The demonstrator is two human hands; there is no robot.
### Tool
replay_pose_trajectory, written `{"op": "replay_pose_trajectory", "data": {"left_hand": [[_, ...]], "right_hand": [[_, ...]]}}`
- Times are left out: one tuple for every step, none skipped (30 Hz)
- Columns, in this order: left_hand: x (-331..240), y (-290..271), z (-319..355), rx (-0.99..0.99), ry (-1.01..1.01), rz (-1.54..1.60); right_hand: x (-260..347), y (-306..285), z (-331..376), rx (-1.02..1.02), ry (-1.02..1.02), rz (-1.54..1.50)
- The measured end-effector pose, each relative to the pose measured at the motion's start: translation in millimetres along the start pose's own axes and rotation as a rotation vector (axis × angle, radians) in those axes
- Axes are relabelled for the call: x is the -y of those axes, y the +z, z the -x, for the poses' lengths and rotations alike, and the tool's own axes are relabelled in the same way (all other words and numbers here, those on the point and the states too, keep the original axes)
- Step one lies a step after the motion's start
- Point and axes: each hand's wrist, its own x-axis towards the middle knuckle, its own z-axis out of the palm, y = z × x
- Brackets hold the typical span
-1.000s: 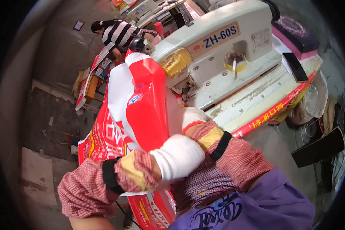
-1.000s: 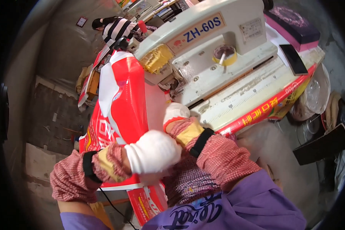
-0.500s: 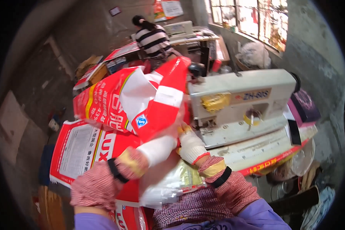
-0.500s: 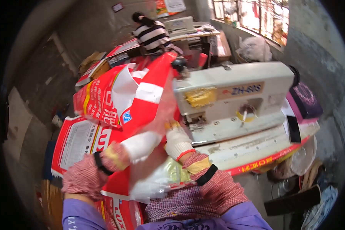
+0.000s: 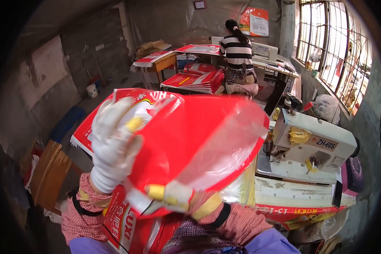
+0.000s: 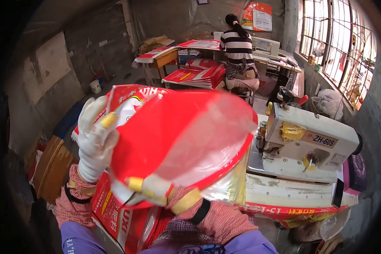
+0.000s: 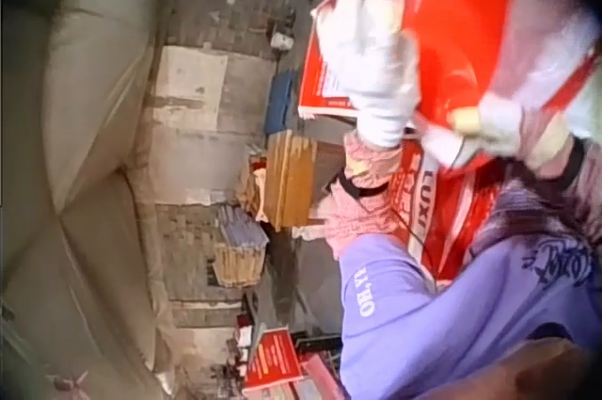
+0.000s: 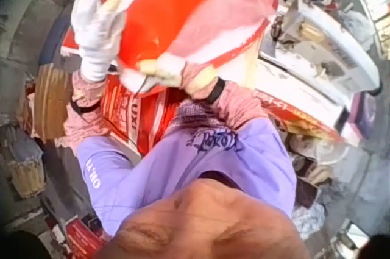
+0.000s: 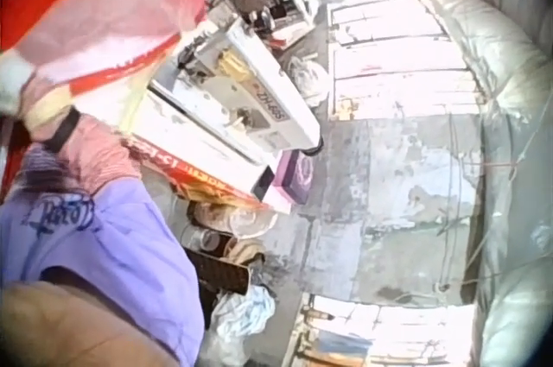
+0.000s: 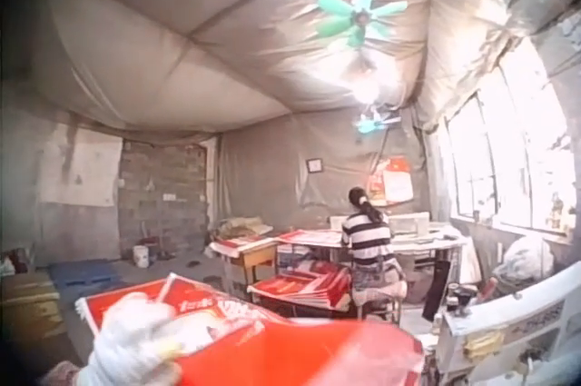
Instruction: Using an industrial sewing machine to stitch and process large plastic-lined fertilizer or chemical bags.
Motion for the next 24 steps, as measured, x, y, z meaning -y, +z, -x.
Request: {"op": "replay_pose_trajectory", "data": {"left_hand": [[12, 6, 26, -0.032, -0.179, 0.082], [26, 20, 58, -0.059, -0.358, 0.161], [31, 23, 83, -0.048, -0.543, 0.180], [35, 24, 113, -0.029, -0.735, 0.192], [40, 27, 151, -0.012, -0.905, 0.199], [39, 28, 186, 0.007, -1.077, 0.203], [29, 28, 217, 0.062, -1.207, 0.258], [17, 27, 241, 0.122, -1.339, 0.311], [4, 20, 249, 0.127, -1.360, 0.323], [-11, 7, 250, 0.171, -1.475, 0.838], [-23, -7, 259, 0.190, -1.539, 1.355], [-33, -13, 283, 0.106, -1.677, 1.434], [-44, -14, 271, 0.100, -1.603, 1.414], [-54, -19, 260, 0.086, -1.545, 1.370], [-54, -20, 264, 0.036, -1.571, 1.338], [-51, -26, 271, 0.013, -1.604, 1.325], [-44, -40, 280, 0.091, -1.555, 1.206], [-36, -59, 294, 0.170, -1.503, 1.083], [-31, -82, 314, 0.244, -1.421, 0.888], [-31, -97, 333, 0.247, -1.217, 0.661], [-34, -122, 385, 0.203, -1.367, 0.686], [-43, -143, 411, 0.079, -1.410, 0.807], [-54, -160, 404, -0.056, -1.560, 0.979], [-65, -171, 424, -0.058, -1.579, 0.954]], "right_hand": [[29, 20, 12, 0.008, 0.269, -0.538], [18, 34, 18, 0.074, 0.143, -0.246], [-8, 59, 20, 0.104, 0.057, -0.590], [-42, 79, 25, 0.125, -0.042, -0.715], [-49, 81, 33, 0.223, 0.212, -0.933], [-56, 77, 49, 0.319, 0.476, -1.144], [-76, 73, 73, 0.285, 0.273, -1.007], [-95, 67, 99, 0.254, 0.079, -0.866], [-98, 51, 116, 0.181, 0.089, -0.920], [-99, 32, 130, 0.109, 0.099, -0.973], [-98, 20, 137, -0.073, 0.034, -1.011], [-98, 11, 141, -0.237, -0.030, -1.042], [-126, -14, 158, -0.476, -0.128, -1.047], [-140, -33, 160, -0.694, -0.226, -1.050], [-141, -53, 181, -0.652, -0.273, -1.048], [-121, -64, 181, -0.599, -0.315, -1.058], [-101, -58, 170, -0.576, -0.287, -1.060], [-80, -44, 152, -0.626, -0.188, -0.807], [-70, -31, 135, -0.663, -0.105, -0.551], [-70, -24, 125, -0.659, -0.104, -0.538], [-86, -15, 105, -0.589, -0.012, -0.793], [-101, -5, 87, -0.529, 0.090, -1.035], [-116, 5, 63, -0.501, 0.159, -1.130], [-129, 19, 35, -0.454, 0.236, -1.232]]}}
